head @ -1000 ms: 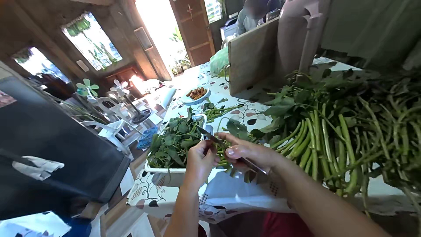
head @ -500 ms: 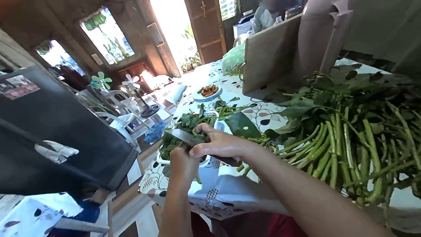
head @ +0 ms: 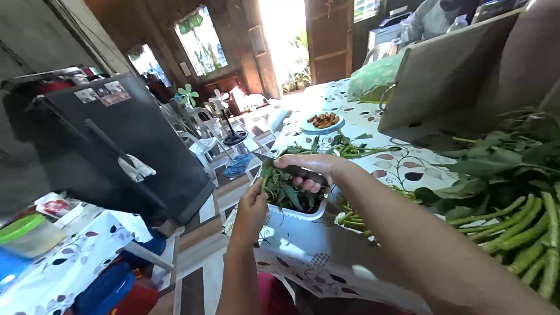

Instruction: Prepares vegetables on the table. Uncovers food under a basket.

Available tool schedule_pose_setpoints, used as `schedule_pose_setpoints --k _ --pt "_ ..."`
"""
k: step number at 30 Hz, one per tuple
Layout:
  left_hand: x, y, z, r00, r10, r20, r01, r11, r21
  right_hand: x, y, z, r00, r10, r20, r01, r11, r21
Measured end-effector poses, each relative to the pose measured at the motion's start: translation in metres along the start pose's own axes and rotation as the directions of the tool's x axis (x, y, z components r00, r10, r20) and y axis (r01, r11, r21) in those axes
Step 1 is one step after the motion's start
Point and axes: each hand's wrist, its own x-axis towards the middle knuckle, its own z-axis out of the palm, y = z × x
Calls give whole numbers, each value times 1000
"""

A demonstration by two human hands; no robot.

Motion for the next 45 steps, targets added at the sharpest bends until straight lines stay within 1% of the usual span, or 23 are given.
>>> schedule_pose_setpoints --k 1,2,3,4,5,8,10,14,16,18,19,21,23,24,26,28,31,34,35,37,40,42,45 --pt "0 -2 2 1000 -18 1 18 999 -48 -4 1 -4 998 -20 59 19 1000 16" --pt "0 -4 6 1000 -13 -12 12 996 -89 -8 3 -8 985 -68 160 59 996 62" --pt "0 -5 10 1000 -7 -28 4 992 -127 -11 7 -11 953 -133 273 102 987 124" --pt "0 -5 15 999 -8 -45 1 986 -167 -15 12 -11 919 -192 344 137 975 177" --pt "1 -4 19 998 -9 -64 -4 980 -197 -17 15 -9 897 -231 378 162 965 205" --pt "0 -2 27 993 -3 -117 -23 976 -219 -10 22 1 876 -268 402 197 958 209" --pt "-2 -3 30 986 17 -168 -54 976 -213 -5 24 4 847 -298 440 212 949 234" --pt "-10 -5 18 965 146 -218 -182 971 -155 -7 15 21 829 -353 434 305 935 178" --pt "-16 0 11 969 130 -208 -155 982 -108 -11 10 33 831 -434 347 431 898 90" --pt "-23 9 7 975 71 -212 -85 995 -57 -21 7 48 835 -508 212 534 841 -87" --pt "-26 12 6 973 70 -218 -75 997 -14 -24 5 53 834 -520 187 549 814 -189" --pt "-32 11 2 958 149 -244 -141 989 50 -32 3 59 835 -510 208 550 777 -305" --pt "-33 8 3 937 225 -268 -218 974 58 -43 6 59 814 -534 228 580 725 -372" --pt "-32 10 7 935 248 -255 -246 969 38 -50 9 56 811 -547 210 582 709 -398" --pt "-30 13 21 939 290 -185 -294 956 7 -66 18 46 813 -570 115 552 693 -464" --pt "-29 20 42 953 279 -121 -274 960 50 -77 35 34 793 -609 -17 525 697 -488" --pt "-30 38 79 973 230 -3 -224 948 228 -94 65 14 757 -605 -247 465 764 -448" --pt "-40 35 108 955 259 146 -295 891 345 -104 93 -9 671 -519 -530 345 851 -396" --pt "-42 31 114 950 247 193 -302 887 350 -109 100 -18 667 -458 -587 313 888 -337" --pt "-38 26 124 948 171 268 -259 904 339 -125 109 -31 721 -351 -598 289 936 -201" --pt "-24 19 135 943 71 325 -172 940 296 -137 125 -40 831 -302 -467 344 939 4" --pt "-19 16 143 939 80 335 -166 957 237 -137 134 -45 885 -312 -347 364 927 94" --pt "-14 12 153 925 145 351 -195 975 109 -135 140 -46 910 -351 -219 388 908 158"
